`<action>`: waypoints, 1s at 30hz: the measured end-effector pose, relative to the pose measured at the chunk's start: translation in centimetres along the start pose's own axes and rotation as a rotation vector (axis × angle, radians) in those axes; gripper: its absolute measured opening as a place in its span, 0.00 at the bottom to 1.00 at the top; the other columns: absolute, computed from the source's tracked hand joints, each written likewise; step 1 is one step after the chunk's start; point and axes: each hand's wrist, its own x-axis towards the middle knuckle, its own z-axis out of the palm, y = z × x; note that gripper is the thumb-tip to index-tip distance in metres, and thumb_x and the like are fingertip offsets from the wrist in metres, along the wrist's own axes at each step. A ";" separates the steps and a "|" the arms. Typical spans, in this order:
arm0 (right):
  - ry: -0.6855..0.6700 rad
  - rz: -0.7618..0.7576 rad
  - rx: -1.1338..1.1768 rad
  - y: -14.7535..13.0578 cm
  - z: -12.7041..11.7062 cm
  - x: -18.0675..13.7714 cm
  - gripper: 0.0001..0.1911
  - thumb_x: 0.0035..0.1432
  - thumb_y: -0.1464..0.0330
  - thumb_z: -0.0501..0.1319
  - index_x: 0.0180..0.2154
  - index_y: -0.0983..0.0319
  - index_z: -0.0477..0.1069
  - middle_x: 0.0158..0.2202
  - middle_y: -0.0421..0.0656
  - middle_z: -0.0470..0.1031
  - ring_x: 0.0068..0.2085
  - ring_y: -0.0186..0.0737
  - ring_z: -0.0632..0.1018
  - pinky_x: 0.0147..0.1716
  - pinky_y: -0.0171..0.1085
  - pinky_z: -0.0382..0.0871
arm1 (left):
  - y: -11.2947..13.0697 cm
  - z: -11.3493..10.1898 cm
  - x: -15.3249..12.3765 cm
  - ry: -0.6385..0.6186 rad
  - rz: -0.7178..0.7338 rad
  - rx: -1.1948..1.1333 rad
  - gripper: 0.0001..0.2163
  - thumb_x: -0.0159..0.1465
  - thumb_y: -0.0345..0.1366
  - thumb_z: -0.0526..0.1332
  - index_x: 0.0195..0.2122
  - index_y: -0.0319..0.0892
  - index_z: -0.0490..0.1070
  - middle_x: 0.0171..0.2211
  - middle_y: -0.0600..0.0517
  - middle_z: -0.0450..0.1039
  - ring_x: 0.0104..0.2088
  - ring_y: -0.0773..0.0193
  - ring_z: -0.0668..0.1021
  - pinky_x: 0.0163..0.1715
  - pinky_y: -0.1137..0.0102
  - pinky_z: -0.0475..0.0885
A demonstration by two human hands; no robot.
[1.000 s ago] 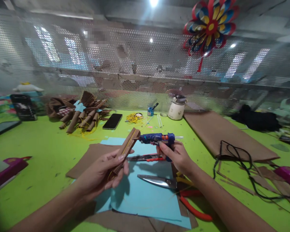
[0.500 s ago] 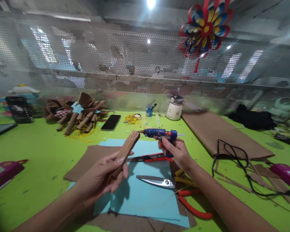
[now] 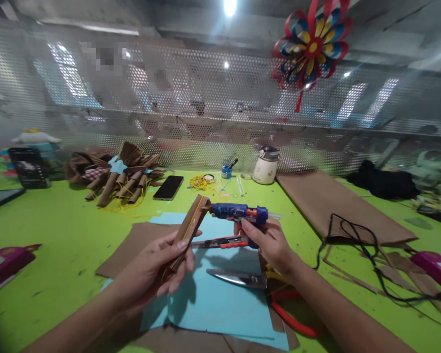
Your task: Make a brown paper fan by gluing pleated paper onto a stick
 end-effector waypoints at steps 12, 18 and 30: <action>0.049 -0.002 0.118 0.9 -0.1 0.5 0.13 0.62 0.62 0.57 0.33 0.64 0.74 0.26 0.43 0.70 0.26 0.35 0.67 0.25 0.36 0.58 | -0.2 -0.2 -0.3 -0.036 -0.015 -0.046 0.12 0.64 0.37 0.57 0.48 0.37 0.64 0.25 0.51 0.73 0.13 0.74 0.70 0.09 0.83 0.57; 0.094 -0.019 0.100 1.4 -0.5 0.9 0.13 0.61 0.62 0.59 0.30 0.64 0.74 0.24 0.43 0.69 0.26 0.35 0.67 0.25 0.36 0.59 | -0.2 -0.2 -0.1 -0.020 -0.004 -0.038 0.11 0.64 0.37 0.56 0.45 0.38 0.65 0.25 0.51 0.73 0.13 0.75 0.69 0.09 0.82 0.56; 0.072 -0.030 0.081 -0.5 0.1 0.3 0.13 0.61 0.62 0.58 0.30 0.65 0.74 0.26 0.44 0.70 0.27 0.36 0.67 0.26 0.37 0.59 | -0.2 -0.1 0.0 0.007 0.007 -0.008 0.07 0.65 0.37 0.56 0.39 0.38 0.64 0.25 0.51 0.74 0.13 0.74 0.70 0.09 0.82 0.57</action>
